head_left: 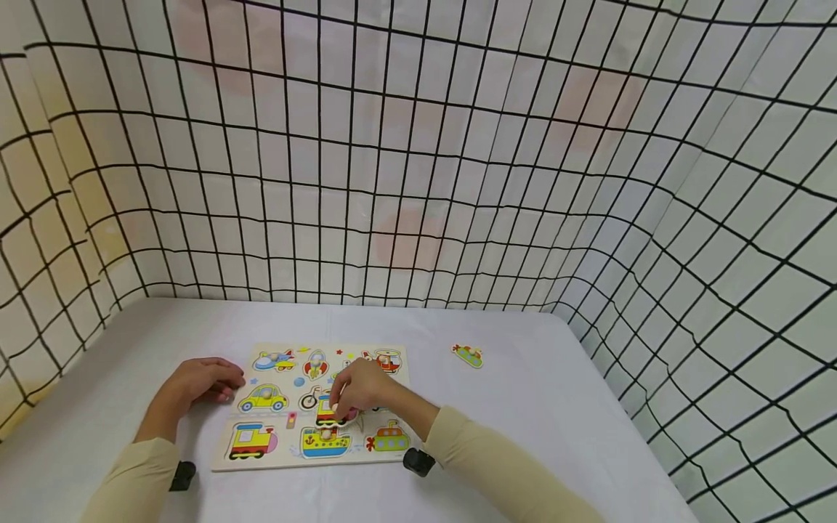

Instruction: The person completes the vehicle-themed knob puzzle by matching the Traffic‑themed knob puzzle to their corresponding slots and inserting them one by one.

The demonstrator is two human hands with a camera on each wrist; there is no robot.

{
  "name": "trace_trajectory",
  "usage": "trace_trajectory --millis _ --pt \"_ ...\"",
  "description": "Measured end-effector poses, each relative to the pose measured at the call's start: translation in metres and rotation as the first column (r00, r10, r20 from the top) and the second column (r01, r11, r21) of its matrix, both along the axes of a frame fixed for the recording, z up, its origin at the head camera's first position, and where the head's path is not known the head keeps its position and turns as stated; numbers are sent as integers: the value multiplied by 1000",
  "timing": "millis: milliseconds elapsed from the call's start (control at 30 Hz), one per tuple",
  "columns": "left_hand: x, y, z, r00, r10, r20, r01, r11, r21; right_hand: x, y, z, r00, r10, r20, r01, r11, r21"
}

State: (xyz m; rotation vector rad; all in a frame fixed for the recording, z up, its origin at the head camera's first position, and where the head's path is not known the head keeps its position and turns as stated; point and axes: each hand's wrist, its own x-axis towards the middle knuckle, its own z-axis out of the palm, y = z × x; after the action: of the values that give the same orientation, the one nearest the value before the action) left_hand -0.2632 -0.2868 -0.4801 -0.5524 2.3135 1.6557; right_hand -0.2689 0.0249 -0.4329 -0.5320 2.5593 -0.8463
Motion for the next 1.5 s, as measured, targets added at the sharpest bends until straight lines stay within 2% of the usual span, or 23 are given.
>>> trace_trajectory --millis 300,733,933,1100,1233,1500 --pt "-1 3 -3 1000 1 -5 -1 1000 3 11 -23 -1 1000 -5 29 5 1000 -14" --pt "0 0 0 1000 -2 -8 1 1000 -4 23 -56 -4 999 -8 39 8 1000 2" --pt "-1 -1 0 1000 5 -11 -5 1000 3 31 -72 -8 1000 14 8 -14 1000 15" --pt "0 -1 -1 1000 6 -2 -6 1000 17 37 -80 -10 1000 11 -6 -11 1000 -15" --pt "0 0 1 1000 -4 -8 4 1000 8 37 -85 -12 1000 8 -18 -9 1000 -30" --pt "1 0 3 1000 -18 -16 18 1000 2 40 -97 -11 999 8 -31 -8 1000 3"
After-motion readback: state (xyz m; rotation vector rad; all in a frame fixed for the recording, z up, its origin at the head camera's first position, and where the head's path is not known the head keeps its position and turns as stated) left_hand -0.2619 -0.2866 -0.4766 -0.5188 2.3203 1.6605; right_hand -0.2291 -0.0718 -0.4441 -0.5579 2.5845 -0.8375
